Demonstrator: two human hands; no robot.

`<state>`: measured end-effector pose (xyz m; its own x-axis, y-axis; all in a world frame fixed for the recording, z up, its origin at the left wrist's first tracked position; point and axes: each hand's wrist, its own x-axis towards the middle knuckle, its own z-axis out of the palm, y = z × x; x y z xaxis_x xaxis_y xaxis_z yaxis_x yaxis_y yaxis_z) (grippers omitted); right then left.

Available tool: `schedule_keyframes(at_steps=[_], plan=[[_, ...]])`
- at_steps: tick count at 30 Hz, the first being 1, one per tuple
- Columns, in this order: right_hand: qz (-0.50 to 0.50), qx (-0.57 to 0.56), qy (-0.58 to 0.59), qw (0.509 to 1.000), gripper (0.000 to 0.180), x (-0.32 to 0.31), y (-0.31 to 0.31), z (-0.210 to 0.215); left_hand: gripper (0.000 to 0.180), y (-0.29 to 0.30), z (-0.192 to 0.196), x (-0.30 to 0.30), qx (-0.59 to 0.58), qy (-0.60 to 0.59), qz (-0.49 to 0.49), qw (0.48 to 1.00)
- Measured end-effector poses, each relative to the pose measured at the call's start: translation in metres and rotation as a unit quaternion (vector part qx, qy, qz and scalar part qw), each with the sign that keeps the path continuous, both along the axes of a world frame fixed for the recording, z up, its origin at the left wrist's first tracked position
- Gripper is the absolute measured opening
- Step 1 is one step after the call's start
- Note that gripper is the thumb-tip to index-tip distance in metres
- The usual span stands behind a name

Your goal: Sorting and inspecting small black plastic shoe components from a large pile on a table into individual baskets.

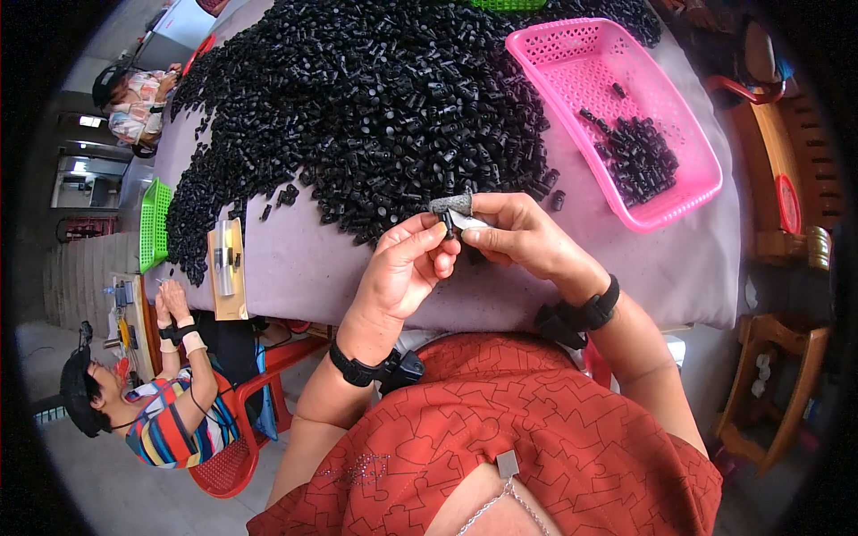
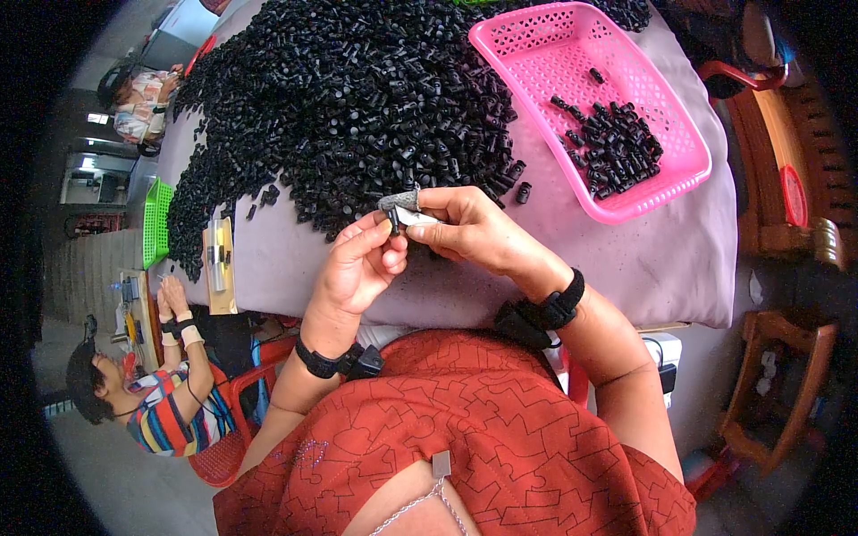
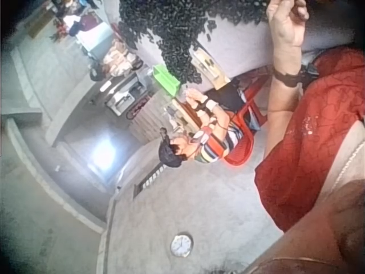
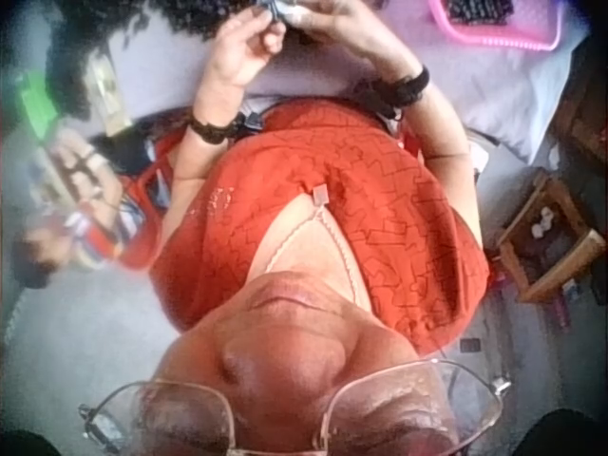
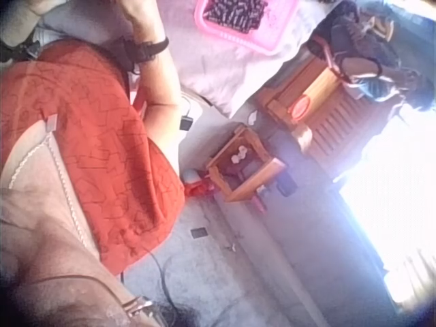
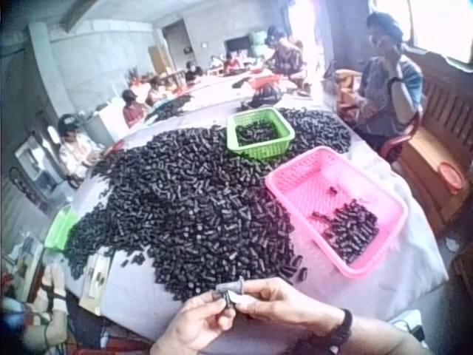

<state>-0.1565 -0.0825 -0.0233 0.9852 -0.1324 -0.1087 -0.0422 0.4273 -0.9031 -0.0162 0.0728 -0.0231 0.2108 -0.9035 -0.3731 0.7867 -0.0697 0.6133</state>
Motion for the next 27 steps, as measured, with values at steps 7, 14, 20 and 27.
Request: schedule_keyframes(at_steps=[7,14,20,27], plan=[[0.044,-0.005,-0.045,0.998,0.05,0.0002,0.0019,0.0019,0.013,-0.0011,-0.0019,0.0027,-0.005,-0.018,0.025,1.0],[0.044,-0.011,-0.034,0.998,0.048,-0.0007,0.0019,0.0033,0.012,-0.0001,0.0004,0.0021,0.011,-0.05,0.032,0.998],[0.049,-0.004,-0.035,0.998,0.046,-0.0002,0.002,0.0032,0.011,0.0014,0.0019,-0.0005,0.028,-0.072,0.04,0.996],[0.034,0.009,-0.027,0.999,0.044,0.0011,0.0043,0.0001,0.011,0.0027,-0.001,-0.0001,0.018,-0.084,0.033,0.996]])
